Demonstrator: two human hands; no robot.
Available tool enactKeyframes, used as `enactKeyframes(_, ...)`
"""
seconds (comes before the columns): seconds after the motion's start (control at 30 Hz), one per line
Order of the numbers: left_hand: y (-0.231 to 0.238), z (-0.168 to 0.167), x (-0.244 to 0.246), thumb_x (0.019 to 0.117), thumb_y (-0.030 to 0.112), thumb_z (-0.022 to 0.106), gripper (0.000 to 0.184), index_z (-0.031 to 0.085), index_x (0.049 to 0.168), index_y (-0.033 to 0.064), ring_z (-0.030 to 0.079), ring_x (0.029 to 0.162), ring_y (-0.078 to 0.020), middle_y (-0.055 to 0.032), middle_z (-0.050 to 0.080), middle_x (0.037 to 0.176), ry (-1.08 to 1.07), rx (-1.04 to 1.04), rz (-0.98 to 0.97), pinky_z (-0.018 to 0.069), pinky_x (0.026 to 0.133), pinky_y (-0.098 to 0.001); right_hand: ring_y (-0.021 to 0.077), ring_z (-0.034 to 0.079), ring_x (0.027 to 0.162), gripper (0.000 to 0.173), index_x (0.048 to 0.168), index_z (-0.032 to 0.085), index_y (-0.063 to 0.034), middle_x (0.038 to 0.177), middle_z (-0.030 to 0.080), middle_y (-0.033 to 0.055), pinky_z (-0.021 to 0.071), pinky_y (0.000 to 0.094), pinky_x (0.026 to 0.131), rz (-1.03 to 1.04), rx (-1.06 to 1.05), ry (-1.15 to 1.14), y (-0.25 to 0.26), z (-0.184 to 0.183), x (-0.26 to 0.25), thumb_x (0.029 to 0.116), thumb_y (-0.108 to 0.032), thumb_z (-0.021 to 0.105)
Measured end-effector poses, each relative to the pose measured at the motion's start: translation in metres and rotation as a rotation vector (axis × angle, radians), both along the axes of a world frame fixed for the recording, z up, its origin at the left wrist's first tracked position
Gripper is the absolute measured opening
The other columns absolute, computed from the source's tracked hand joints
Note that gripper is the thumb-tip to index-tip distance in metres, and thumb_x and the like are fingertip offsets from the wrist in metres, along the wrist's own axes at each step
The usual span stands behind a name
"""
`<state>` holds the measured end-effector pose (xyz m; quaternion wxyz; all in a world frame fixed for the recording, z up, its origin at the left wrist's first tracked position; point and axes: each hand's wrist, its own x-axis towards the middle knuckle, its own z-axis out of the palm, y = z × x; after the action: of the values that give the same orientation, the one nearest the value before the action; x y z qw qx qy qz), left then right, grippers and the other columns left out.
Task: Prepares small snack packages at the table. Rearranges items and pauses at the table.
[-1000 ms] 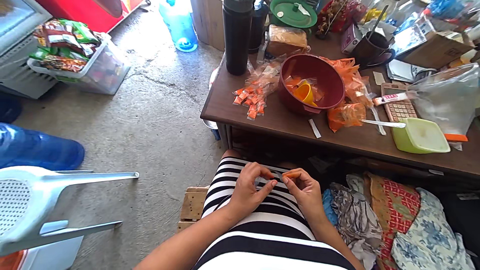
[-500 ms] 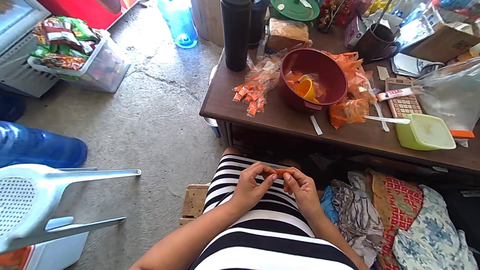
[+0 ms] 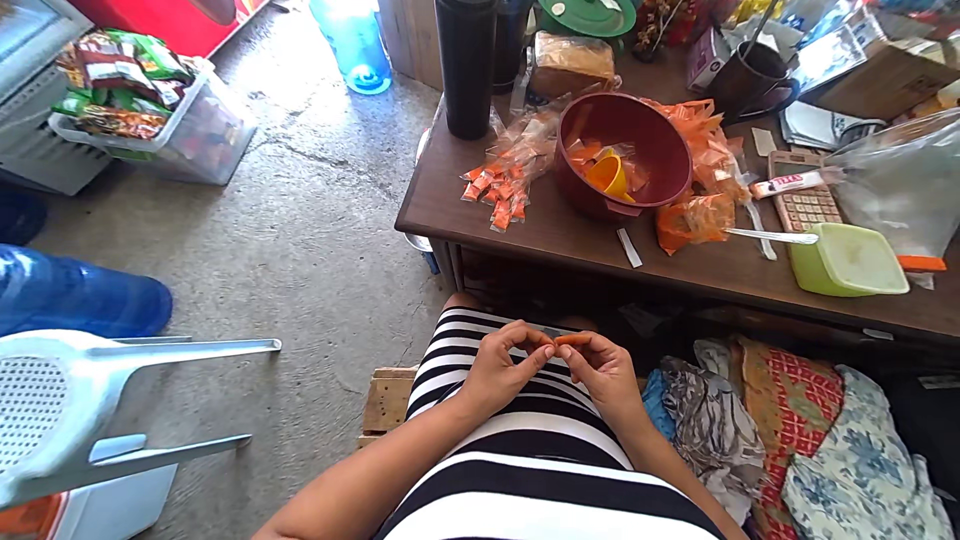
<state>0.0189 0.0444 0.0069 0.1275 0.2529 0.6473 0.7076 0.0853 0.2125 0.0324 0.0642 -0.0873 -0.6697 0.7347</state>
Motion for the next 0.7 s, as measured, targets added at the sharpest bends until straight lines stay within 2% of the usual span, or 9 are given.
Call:
enactKeyframes(0.27,-0.0003,-0.0003,-0.0024,0.0965,0.011,0.067,0.015,0.072,0.096,-0.0026,0.064,0.09,0.0008,0.0012,0.069,0.093,-0.05,0.027,-0.035,0.0539,0.085,-0.0182,-0.0051,0.059,0.064,0.009,0.1,0.074,-0.0029,0.085,0.072,-0.0049,0.0497,0.0107,0.059,-0.012,-0.014,-0.008,0.001,-0.0005,-0.0023,0.0936,-0.002,0.067)
enactKeyframes(0.53,-0.0007,-0.0017,-0.0034,0.0911,0.009,0.073,0.011,0.073,0.094,-0.0015,0.065,0.089,0.0,0.0012,0.071,0.092,-0.048,0.032,-0.025,0.0546,0.084,-0.0187,-0.0055,0.058,0.063,0.008,0.099,0.074,-0.0034,0.082,0.071,-0.0061,0.0488,0.0106,0.058,-0.006,-0.009,-0.018,0.0008,0.0002,-0.0035,0.0934,-0.003,0.068)
enactKeyframes(0.7,-0.0015,-0.0014,-0.0029,0.0929,0.009,0.071,0.012,0.074,0.092,-0.0022,0.065,0.089,0.0012,0.0012,0.071,0.09,-0.046,0.027,-0.009,0.0541,0.084,-0.018,-0.0053,0.059,0.065,0.008,0.1,0.073,-0.0035,0.084,0.072,-0.0053,0.0495,0.0109,0.059,0.002,-0.003,-0.01,0.0005,-0.0015,-0.0034,0.094,-0.003,0.067)
